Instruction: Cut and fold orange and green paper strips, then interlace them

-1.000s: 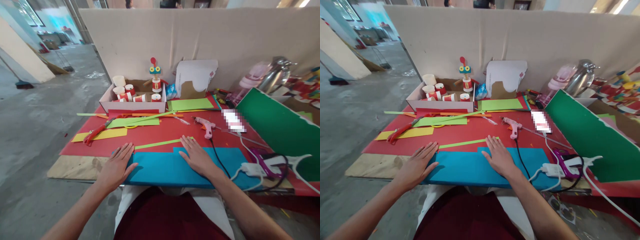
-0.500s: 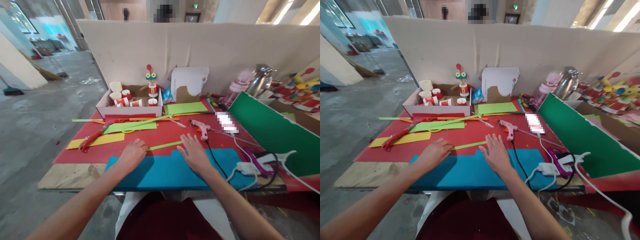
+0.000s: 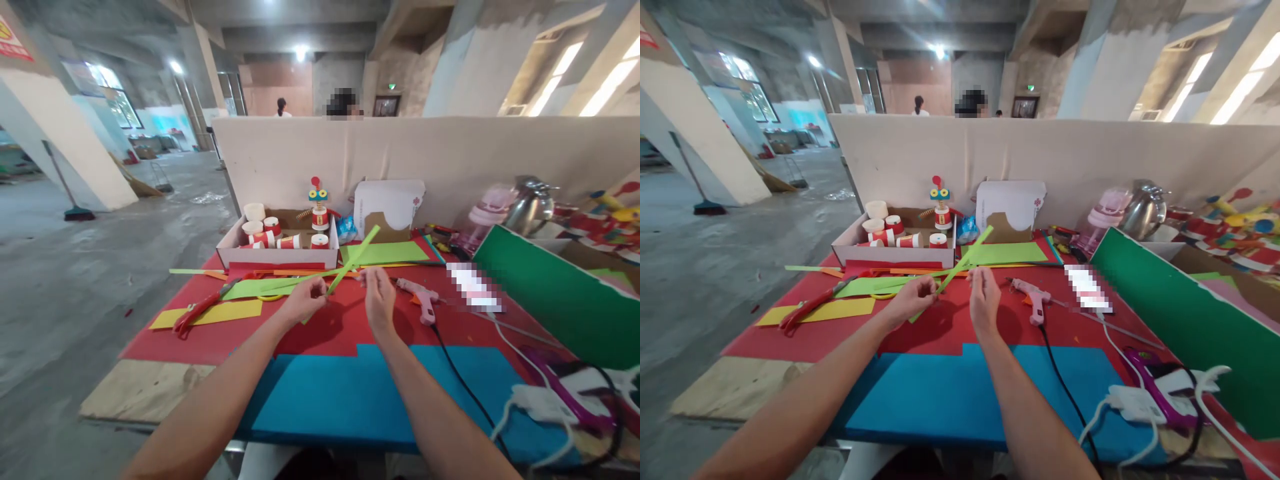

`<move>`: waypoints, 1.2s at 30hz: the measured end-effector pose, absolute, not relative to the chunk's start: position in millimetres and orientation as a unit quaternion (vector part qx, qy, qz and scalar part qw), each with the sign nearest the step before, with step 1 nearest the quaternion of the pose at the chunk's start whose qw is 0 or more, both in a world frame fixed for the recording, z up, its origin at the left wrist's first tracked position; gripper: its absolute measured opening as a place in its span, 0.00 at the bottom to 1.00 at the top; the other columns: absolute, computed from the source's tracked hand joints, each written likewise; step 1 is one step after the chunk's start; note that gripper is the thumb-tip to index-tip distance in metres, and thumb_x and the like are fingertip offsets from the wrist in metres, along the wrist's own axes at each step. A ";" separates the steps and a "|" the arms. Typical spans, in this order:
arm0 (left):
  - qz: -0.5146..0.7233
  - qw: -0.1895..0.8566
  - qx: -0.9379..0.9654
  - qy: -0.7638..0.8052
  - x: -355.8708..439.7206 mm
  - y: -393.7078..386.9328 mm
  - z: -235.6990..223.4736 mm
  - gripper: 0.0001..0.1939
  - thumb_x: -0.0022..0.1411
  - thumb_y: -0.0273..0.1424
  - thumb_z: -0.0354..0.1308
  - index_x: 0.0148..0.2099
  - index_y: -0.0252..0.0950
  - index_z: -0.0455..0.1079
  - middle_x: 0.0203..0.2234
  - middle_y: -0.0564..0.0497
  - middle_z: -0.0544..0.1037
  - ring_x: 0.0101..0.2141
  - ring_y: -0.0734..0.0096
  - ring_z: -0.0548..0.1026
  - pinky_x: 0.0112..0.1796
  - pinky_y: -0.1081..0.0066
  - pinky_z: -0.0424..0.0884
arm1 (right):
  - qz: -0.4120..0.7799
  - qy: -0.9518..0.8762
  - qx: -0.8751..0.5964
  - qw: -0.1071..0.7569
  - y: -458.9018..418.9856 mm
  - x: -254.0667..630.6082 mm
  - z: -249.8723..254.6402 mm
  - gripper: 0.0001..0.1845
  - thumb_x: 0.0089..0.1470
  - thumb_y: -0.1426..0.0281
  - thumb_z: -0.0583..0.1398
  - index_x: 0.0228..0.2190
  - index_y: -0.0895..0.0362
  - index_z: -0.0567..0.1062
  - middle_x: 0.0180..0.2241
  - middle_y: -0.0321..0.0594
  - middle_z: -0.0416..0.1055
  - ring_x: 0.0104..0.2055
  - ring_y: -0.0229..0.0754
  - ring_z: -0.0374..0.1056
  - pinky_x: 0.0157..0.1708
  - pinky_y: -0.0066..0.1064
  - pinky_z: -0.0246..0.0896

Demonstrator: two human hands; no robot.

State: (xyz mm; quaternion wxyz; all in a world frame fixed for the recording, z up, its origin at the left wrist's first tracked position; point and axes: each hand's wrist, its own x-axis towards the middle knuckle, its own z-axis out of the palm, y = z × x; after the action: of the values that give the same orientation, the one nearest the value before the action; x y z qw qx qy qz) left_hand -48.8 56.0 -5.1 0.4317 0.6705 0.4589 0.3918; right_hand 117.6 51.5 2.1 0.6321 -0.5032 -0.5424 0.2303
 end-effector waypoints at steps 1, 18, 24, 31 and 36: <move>0.415 0.451 0.657 0.439 -47.6 54.6 -9.8 0.07 0.50 0.25 0.55 0.28 0.37 0.58 0.22 0.58 0.67 0.27 0.74 0.72 0.31 0.74 0.68 | 0.285 -0.553 -0.492 0.609 52.1 115.3 -4.1 0.25 0.54 0.45 0.52 0.26 0.54 0.71 0.24 0.39 0.70 0.27 0.42 0.66 0.29 0.32 0.64; 0.314 0.580 0.611 0.437 -36.9 40.4 -1.7 0.23 0.52 0.51 0.58 0.26 0.35 0.65 0.14 0.54 0.71 0.17 0.75 0.69 0.22 0.76 0.64 | 0.452 -0.512 -0.448 0.577 58.6 110.2 -15.4 0.26 0.41 0.46 0.62 0.22 0.58 0.78 0.15 0.32 0.62 0.20 0.35 0.57 0.23 0.29 0.54; 0.147 0.436 0.738 0.494 -51.1 37.4 8.9 0.17 0.59 0.40 0.53 0.23 0.35 0.68 0.16 0.50 0.72 0.21 0.70 0.70 0.26 0.72 0.63 | 0.329 -0.565 -0.549 0.520 47.0 134.2 -7.8 0.31 0.47 0.40 0.54 0.22 0.56 0.73 0.14 0.35 0.63 0.17 0.38 0.60 0.19 0.29 0.55; 0.149 0.121 0.829 0.526 -101.1 7.3 43.2 0.20 0.63 0.47 0.51 0.45 0.39 0.73 0.42 0.44 0.77 0.41 0.59 0.74 0.39 0.67 0.67 | 0.233 -0.696 -0.539 0.413 -40.3 187.4 26.2 0.18 0.54 0.53 0.57 0.35 0.54 0.76 0.30 0.41 0.74 0.25 0.39 0.66 0.25 0.29 0.62; 0.097 0.225 0.821 0.515 -113.2 -20.2 52.5 0.20 0.66 0.40 0.46 0.34 0.35 0.75 0.31 0.46 0.78 0.34 0.64 0.74 0.37 0.69 0.68 | 0.353 -0.702 -0.553 0.276 -85.9 220.3 10.5 0.19 0.55 0.53 0.55 0.25 0.54 0.73 0.21 0.36 0.70 0.25 0.39 0.66 0.25 0.28 0.59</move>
State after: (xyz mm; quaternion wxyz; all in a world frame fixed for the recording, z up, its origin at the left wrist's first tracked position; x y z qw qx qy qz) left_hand -113.2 -20.2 52.5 0.2253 0.8213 0.5151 0.0974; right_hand 220.3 -85.9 10.5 0.2757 -0.5534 -0.7021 0.3532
